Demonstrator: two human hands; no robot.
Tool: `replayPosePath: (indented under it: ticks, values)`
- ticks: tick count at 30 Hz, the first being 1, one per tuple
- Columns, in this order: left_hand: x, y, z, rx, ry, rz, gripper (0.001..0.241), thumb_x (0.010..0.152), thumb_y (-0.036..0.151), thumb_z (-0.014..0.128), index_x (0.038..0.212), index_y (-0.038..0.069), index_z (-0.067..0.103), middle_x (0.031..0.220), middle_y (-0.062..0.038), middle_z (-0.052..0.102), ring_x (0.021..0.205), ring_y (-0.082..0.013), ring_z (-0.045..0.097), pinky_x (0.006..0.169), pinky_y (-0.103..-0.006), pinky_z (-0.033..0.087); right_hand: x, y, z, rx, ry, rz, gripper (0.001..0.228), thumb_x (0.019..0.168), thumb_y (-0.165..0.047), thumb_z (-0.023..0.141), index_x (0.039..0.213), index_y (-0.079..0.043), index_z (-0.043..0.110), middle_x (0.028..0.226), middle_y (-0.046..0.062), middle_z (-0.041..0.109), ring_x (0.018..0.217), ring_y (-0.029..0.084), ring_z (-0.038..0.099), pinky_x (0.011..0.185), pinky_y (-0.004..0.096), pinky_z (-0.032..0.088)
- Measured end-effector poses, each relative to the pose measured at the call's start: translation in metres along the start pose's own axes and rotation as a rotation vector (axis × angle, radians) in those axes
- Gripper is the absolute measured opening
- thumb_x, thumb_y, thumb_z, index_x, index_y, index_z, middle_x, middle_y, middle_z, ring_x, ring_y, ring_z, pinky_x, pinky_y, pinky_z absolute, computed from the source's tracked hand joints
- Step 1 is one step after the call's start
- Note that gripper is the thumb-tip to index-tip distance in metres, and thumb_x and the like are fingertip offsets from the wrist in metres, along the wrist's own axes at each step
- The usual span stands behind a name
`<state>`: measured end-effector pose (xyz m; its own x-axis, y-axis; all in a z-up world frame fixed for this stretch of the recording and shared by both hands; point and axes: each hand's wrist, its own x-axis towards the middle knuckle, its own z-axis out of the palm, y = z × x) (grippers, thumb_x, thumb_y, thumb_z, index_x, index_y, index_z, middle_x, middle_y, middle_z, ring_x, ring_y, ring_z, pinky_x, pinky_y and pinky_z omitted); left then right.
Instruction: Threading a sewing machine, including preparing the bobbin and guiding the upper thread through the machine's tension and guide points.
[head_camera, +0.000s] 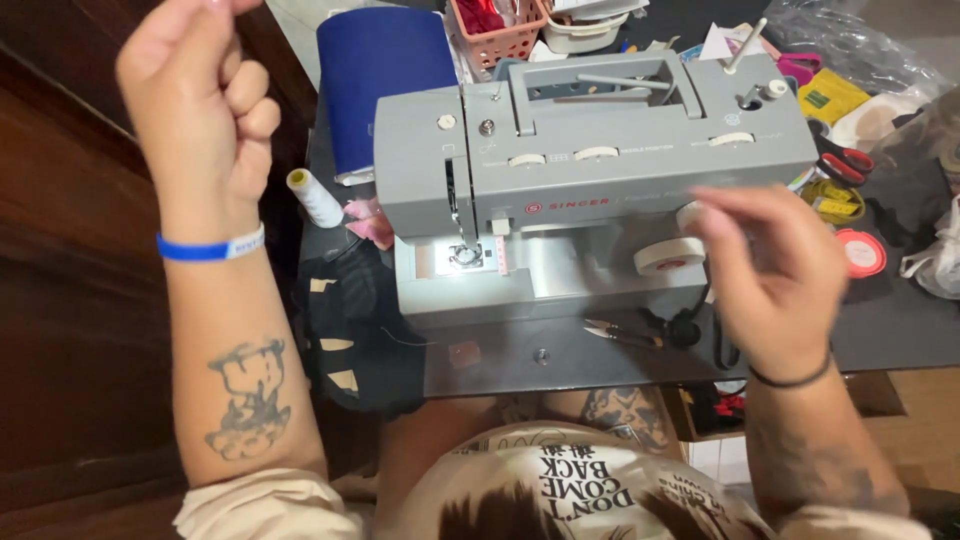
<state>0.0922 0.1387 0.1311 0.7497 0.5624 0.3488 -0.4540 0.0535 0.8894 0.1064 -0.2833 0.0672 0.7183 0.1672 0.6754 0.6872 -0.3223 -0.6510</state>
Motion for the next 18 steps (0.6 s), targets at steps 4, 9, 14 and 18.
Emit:
replayPosePath:
  ticks: [4, 9, 14, 18]
  values:
    - [0.048, -0.035, -0.028, -0.164, -0.012, -0.107, 0.049, 0.110, 0.000, 0.068, 0.078, 0.019, 0.037, 0.068, 0.005, 0.023, 0.054, -0.0046, 0.019, 0.043, -0.0238, 0.011, 0.072, -0.039, 0.050, -0.083, -0.283, -0.425, 0.008, 0.114, 0.001, 0.068, 0.116, 0.009, 0.071, 0.110, 0.021, 0.074, 0.100, 0.034, 0.068, 0.092, 0.042, 0.052]
    - [0.095, -0.057, -0.051, -0.322, -0.144, -0.061, 0.045, 0.104, -0.012, 0.047, 0.078, 0.021, 0.029, 0.071, 0.006, 0.017, 0.057, -0.0058, 0.016, 0.047, -0.0230, 0.009, 0.131, -0.008, 0.128, -0.136, -0.445, -0.605, 0.025, 0.113, -0.016, 0.068, 0.129, 0.003, 0.067, 0.126, 0.022, 0.071, 0.118, 0.041, 0.066, 0.100, 0.051, 0.052]
    - [0.102, -0.063, -0.048, -0.143, -0.051, -0.155, 0.044, 0.100, -0.004, 0.054, 0.075, 0.022, 0.029, 0.068, 0.006, 0.022, 0.057, -0.0055, 0.018, 0.047, -0.0228, 0.010, 0.136, 0.008, 0.153, -0.320, -0.582, -0.434, 0.018, 0.101, -0.002, 0.061, 0.110, -0.001, 0.077, 0.108, 0.022, 0.073, 0.090, 0.045, 0.067, 0.067, 0.055, 0.053]
    - [0.093, -0.072, -0.053, -0.180, 0.048, -0.254, 0.061, 0.104, -0.007, 0.072, 0.074, 0.020, 0.027, 0.067, 0.005, 0.020, 0.054, -0.0062, 0.018, 0.044, -0.0245, 0.009, 0.147, 0.017, 0.164, -0.316, -0.548, -0.563, 0.017, 0.100, 0.000, 0.070, 0.083, -0.004, 0.069, 0.088, 0.013, 0.075, 0.086, 0.038, 0.071, 0.077, 0.050, 0.055]
